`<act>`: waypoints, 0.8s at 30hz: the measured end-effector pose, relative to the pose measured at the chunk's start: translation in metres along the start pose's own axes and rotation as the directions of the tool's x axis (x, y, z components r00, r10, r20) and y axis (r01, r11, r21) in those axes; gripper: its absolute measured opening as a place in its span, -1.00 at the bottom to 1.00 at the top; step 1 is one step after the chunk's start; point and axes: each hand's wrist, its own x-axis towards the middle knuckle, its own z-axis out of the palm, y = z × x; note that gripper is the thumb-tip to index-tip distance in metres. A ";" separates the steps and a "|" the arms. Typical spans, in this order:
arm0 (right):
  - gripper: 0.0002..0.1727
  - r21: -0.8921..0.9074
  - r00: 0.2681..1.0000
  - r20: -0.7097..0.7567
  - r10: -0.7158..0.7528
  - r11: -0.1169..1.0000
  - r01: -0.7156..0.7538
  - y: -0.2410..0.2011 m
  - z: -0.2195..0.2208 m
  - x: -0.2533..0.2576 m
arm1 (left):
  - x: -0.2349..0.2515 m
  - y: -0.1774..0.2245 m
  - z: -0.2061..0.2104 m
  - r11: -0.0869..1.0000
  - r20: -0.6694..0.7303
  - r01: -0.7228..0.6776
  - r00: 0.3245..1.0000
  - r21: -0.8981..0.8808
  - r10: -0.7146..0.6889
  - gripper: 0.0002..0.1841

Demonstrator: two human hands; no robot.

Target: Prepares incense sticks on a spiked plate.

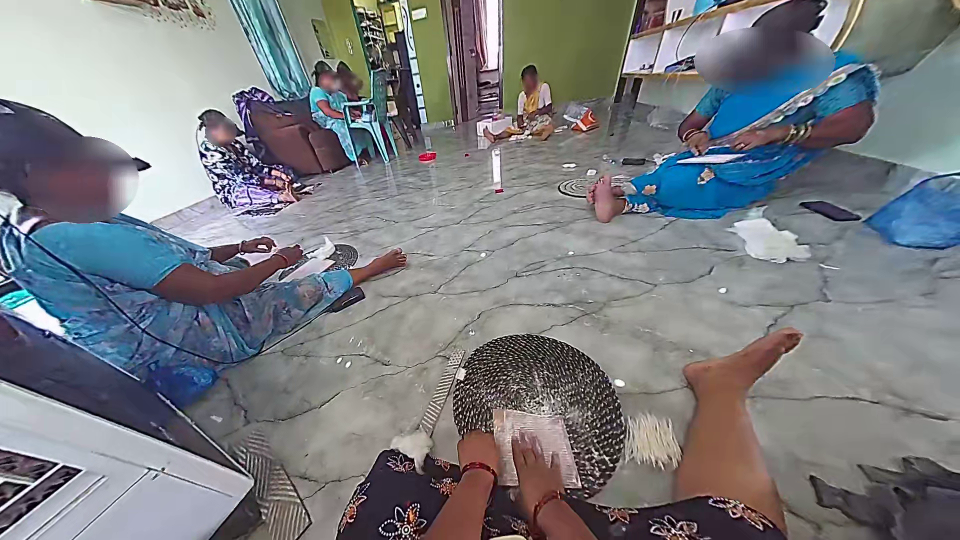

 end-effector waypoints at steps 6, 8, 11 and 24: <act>0.01 -0.025 0.998 0.056 -0.016 1.000 0.017 0.009 0.000 0.025 | 0.008 -0.001 0.000 1.000 -0.014 -0.008 1.000 -0.024 0.008 -0.63; -0.06 -0.015 0.999 0.034 -0.001 1.000 0.001 0.008 0.006 0.023 | 0.009 0.000 0.003 1.000 -0.011 -0.013 1.000 -0.011 0.013 -0.63; -0.22 -0.017 1.000 0.003 0.023 1.000 -0.023 0.002 0.013 0.015 | 0.002 0.001 0.003 1.000 0.004 0.009 1.000 -0.005 -0.009 -0.63; -0.04 -0.041 0.999 0.038 0.014 0.999 -0.012 -0.001 0.008 0.022 | 0.005 0.001 0.000 0.999 0.002 -0.033 0.999 0.000 0.033 -0.64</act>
